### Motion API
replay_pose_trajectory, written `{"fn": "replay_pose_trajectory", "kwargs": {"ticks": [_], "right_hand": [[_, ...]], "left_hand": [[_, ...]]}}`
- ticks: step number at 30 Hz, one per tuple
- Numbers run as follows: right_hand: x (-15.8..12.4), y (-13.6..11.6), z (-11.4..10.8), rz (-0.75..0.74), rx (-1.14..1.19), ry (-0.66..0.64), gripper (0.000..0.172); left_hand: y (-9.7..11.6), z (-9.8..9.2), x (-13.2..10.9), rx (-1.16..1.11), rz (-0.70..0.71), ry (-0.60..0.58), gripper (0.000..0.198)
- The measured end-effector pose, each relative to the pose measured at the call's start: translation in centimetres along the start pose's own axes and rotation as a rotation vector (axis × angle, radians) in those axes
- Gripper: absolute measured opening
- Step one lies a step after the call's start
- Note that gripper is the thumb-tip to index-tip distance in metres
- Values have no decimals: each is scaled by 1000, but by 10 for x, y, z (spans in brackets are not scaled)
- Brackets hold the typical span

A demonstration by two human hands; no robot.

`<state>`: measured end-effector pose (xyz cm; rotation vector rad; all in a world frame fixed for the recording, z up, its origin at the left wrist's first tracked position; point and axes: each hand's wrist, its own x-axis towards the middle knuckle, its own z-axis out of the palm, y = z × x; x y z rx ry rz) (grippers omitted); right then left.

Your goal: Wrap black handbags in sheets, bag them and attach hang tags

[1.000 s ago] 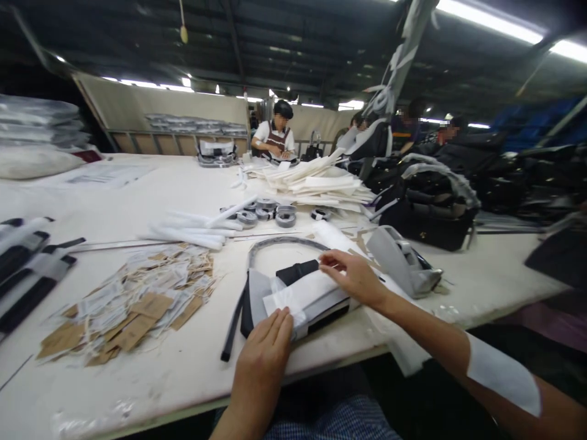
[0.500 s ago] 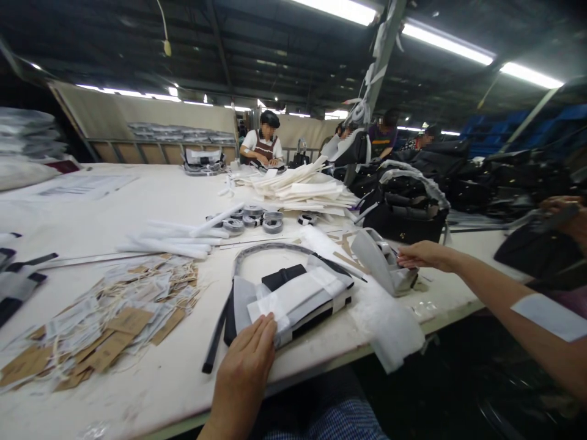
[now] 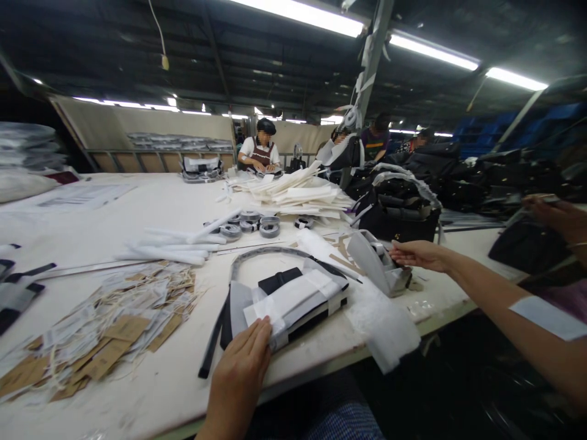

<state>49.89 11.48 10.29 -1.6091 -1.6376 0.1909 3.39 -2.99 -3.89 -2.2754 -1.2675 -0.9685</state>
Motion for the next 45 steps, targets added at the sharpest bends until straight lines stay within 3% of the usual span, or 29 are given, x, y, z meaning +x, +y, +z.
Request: {"fn": "replay_pose_trajectory", "kwargs": {"ticks": [2,4,8,11,14,18,23,25,27,29,32,36,39,45], "right_hand": [[-7,1,-10,126,101,-140,41],[-17,3,-23,238,196,-200,44],[-53,11,-42,377,317,-200,41],[-86,23,-38,460,392,-186,35],[-110,39,-20,472,394,-147,33],[-118,52,1,427,310,-90,28],[-121,41,-11,359,57,-61,16],[-124,27,-17,209,-74,-66,17],[-126,5,-15,-73,-185,-118,20],[-125,-24,-5,-378,-244,-210,20],[-120,-79,22,-664,-188,-362,14],[-105,-152,67,-817,1,-736,11],[-88,-192,104,-877,65,-966,14],[-50,-227,178,-1011,-76,-1183,16]], "left_hand": [[1,-1,2,-1,-2,13,35],[3,-4,5,7,-2,28,34],[6,-8,10,24,-10,43,33],[7,-9,11,26,-6,43,33],[7,-9,11,15,-12,41,33],[7,-9,10,4,-31,38,33],[7,-8,9,-9,-30,35,33],[7,-8,8,-21,-29,25,32],[7,-7,7,-38,-45,-2,32],[7,-7,7,-61,-64,-34,31],[8,-9,7,-87,-93,-74,31],[9,-13,9,-120,-136,-89,27],[11,-14,10,-149,-179,-110,26],[13,-11,10,-188,-217,-90,24]]}}
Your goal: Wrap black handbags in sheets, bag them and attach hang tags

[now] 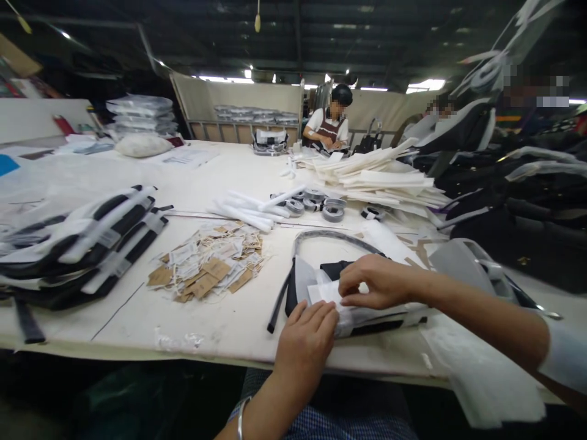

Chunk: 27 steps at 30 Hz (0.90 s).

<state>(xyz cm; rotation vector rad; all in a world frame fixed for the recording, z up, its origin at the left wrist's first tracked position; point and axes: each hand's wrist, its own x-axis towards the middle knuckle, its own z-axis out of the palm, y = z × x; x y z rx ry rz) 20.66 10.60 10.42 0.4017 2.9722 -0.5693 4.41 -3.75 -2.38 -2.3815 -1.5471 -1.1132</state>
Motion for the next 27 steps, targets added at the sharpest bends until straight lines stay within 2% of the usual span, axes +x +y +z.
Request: {"fn": "replay_pose_trajectory", "kwargs": {"ticks": [6,13,20,27], "right_hand": [[51,26,3,18,-159,-274,11],[88,13,1,69,-369,-532,17],[105,6,0,63,-450,-606,16],[118,18,3,-18,-474,-579,24]], "left_hand": [[-1,8,-3,-11,-11,74,23],[-1,6,-2,-3,-58,108,25],[-4,7,0,-22,22,137,24],[-4,10,1,-35,20,183,24]]}}
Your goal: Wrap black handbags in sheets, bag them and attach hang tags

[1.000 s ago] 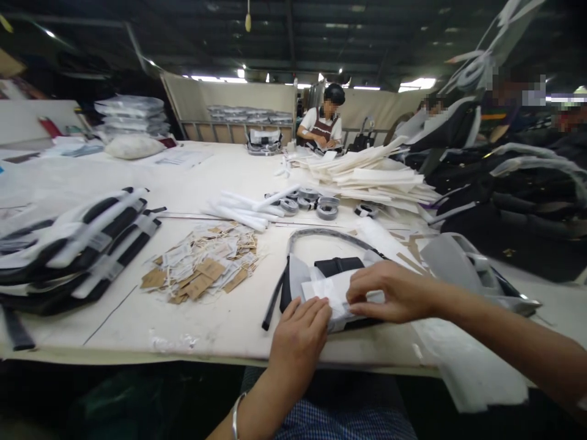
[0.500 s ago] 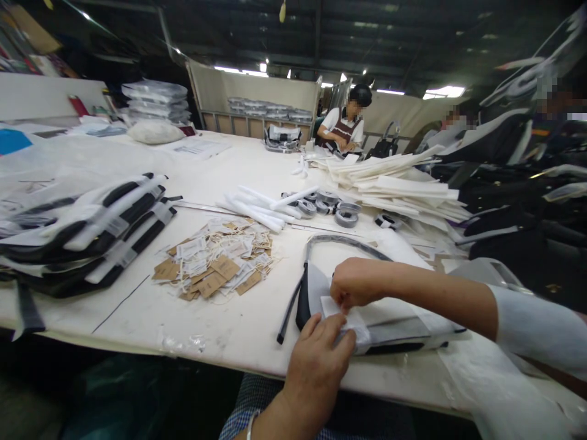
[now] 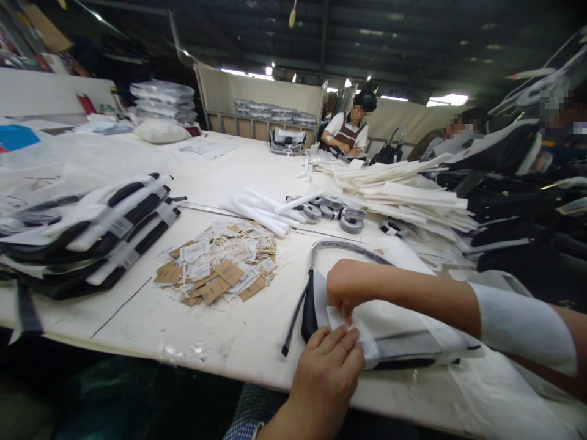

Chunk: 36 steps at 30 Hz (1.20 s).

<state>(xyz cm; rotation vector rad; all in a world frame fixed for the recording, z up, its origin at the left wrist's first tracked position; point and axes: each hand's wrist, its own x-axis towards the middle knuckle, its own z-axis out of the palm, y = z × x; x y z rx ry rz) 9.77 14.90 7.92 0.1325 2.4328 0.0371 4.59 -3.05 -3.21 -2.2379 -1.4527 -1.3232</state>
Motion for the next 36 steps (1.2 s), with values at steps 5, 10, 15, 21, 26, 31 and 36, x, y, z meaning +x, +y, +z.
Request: {"fn": "replay_pose_trajectory", "kwargs": {"ticks": [5,10,15,21,26,31,36], "right_hand": [[9,24,11,-24,98,100,42],[18,59,34,67,496,142,51],[28,78,50,68,706,85,51],[16,83,56,156,836,242,52],[-19,48,70,214,860,380,72],[-23,25,77,244,874,323,113],[-5,45,78,248,1089,294,72]], "left_hand": [[2,1,-1,-11,-18,4,26],[1,3,-1,-2,-22,18,26],[0,2,0,-4,-11,3,24],[0,3,-1,3,4,15,21],[1,1,-3,-7,-7,-42,22],[1,-2,-2,-24,-32,-83,24],[1,0,-3,-14,-32,-85,27]]}}
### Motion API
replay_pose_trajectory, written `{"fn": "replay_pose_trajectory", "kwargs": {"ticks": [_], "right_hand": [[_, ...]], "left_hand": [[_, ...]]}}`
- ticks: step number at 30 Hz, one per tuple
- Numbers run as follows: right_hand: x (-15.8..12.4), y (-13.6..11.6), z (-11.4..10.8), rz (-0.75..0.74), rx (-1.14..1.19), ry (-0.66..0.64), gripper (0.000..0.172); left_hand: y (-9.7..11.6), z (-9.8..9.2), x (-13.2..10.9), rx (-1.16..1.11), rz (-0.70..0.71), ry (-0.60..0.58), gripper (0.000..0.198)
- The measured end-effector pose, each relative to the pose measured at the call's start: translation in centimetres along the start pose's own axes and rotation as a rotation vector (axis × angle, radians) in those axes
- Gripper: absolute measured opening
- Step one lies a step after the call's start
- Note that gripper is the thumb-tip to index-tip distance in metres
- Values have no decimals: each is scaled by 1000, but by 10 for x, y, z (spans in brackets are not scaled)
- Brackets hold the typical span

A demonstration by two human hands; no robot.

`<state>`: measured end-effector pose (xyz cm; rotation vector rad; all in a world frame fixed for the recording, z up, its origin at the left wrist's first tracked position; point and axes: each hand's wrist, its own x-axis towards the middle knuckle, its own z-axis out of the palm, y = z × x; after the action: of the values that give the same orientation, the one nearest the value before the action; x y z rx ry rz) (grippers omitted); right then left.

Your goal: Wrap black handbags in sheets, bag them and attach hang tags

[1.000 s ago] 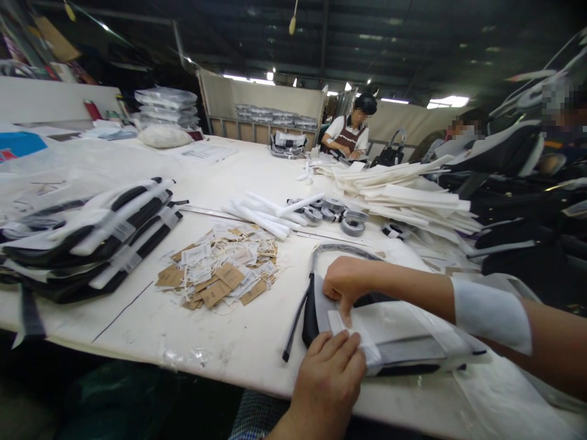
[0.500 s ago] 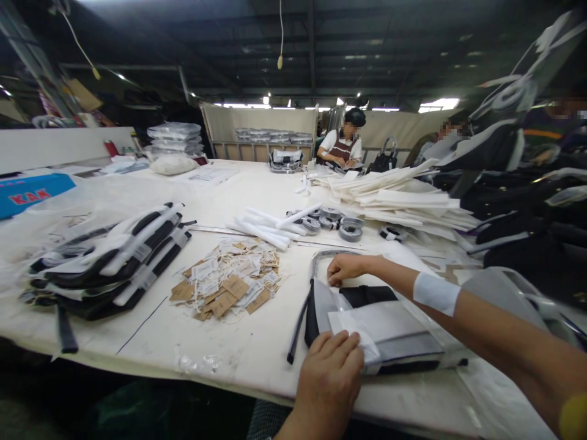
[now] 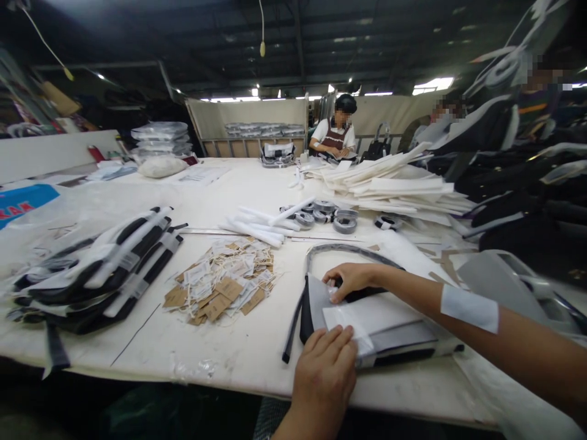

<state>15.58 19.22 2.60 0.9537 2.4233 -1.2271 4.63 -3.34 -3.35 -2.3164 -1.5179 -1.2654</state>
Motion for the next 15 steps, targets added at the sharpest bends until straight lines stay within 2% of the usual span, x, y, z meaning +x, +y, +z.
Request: {"fn": "replay_pose_trajectory", "kwargs": {"ticks": [3,7,12,15], "right_hand": [[9,10,0,12,66,32,49],[18,17,11,43,50,178,32],[18,9,22,33,-94,401,31],[-3,4,16,10,-170,497,39]], "left_hand": [[0,1,-1,3,-5,13,27],[-1,4,-2,-2,-3,48,26],[1,1,-2,3,18,28,27],[3,-13,1,-53,11,-47,30]]}}
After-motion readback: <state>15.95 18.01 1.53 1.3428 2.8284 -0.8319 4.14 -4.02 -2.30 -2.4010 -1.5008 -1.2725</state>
